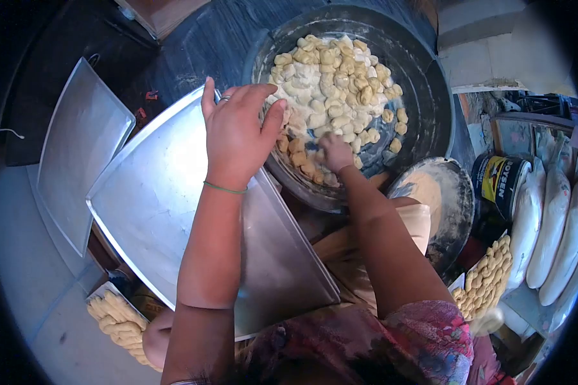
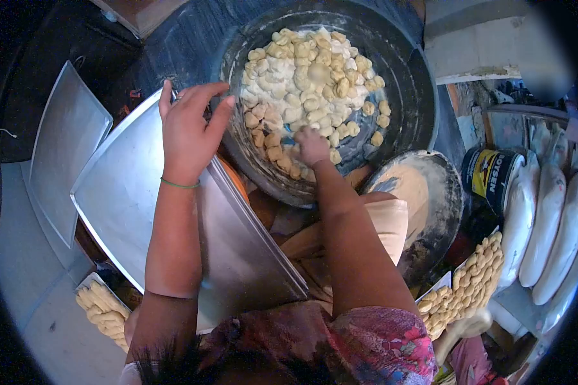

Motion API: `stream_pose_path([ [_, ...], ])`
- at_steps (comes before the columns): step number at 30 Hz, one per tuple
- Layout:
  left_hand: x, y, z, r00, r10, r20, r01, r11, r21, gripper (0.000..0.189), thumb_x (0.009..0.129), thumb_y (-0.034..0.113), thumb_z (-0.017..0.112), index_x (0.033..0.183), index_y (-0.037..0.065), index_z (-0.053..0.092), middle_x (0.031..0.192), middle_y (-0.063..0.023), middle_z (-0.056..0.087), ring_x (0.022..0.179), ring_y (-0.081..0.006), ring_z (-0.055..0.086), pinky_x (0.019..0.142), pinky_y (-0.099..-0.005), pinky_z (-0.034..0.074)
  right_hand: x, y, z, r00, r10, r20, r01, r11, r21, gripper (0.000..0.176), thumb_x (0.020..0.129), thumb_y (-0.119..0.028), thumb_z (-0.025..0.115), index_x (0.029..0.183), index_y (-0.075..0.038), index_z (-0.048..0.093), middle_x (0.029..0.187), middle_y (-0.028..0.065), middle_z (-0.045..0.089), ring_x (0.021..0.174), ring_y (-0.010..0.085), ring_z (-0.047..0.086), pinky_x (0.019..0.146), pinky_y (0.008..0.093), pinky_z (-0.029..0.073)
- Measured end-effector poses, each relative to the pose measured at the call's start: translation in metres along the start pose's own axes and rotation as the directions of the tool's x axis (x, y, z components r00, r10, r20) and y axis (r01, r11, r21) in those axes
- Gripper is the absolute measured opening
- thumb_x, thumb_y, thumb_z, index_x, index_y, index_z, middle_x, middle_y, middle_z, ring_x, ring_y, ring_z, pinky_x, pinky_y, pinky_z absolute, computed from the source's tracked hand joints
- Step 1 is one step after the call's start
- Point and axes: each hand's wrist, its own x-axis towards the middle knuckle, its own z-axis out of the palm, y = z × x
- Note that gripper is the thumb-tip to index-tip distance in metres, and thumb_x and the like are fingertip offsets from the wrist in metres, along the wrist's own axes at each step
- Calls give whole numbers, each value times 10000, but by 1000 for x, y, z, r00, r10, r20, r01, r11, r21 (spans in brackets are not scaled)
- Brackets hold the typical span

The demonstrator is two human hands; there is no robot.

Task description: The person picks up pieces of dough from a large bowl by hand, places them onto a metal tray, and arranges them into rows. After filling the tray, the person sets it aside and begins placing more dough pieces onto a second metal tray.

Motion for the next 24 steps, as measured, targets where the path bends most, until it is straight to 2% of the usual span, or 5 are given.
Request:
stream_pose_path([
  [6, 2, -1, 0, 1000, 10, -19, -10, 1000, -4, 232, 901, 276, 621, 1013, 83, 683, 978, -101, 698, 988, -286, 637, 1156, -513, 168, -11, 19, 43, 288, 906, -309, -828, 398, 395, 415, 772, -367, 718, 1111, -145, 625, 1214, 128, 527, 1147, 349, 504, 879, 495, 473],
  [12, 2, -1, 1, 1000, 8, 3, -8, 1000, 16, 238, 919, 304, 626, 1023, 101, 695, 1007, -81, 707, 992, -275, 638, 1152, -530, 171, -2, -6, 21, 983, 83, 161, -81, 997, -15, 318, 764, -309, 697, 988, -85, 678, 1135, 198, 601, 1083, 418, 578, 940, 472, 470],
  [16, 0, -2, 0, 1000, 4, -8, -4, 1000, 2, 235, 917, 301, 625, 1021, 102, 696, 996, -72, 706, 984, -272, 639, 1153, -529, 169, 31, 62, 3, 582, 540, -608, -208, 822, 531, 492, 684, -366, 826, 1031, -47, 682, 941, 204, 683, 900, 351, 657, 810, 422, 522],
  [20, -1, 0, 1, 1000, 11, -16, -12, 999, -41, 213, 901, 270, 625, 999, 91, 687, 943, -70, 696, 960, -269, 639, 1161, -529, 152, 39, 136, -11, 428, 889, -163, -558, 402, 726, 917, 711, -550, 769, 1417, -65, 440, 1433, 230, 432, 1186, 386, 526, 912, 458, 476],
  [24, 4, -2, -3, 1000, -18, 2, 18, 1000, -11, 228, 905, 286, 625, 1008, 95, 692, 979, -75, 704, 978, -263, 640, 1161, -515, 152, 39, 91, -6, 716, 697, -38, -596, 638, 489, 1200, 671, -843, 581, 1554, -127, 196, 1530, 313, 247, 1410, 481, 246, 1141, 517, 264],
])
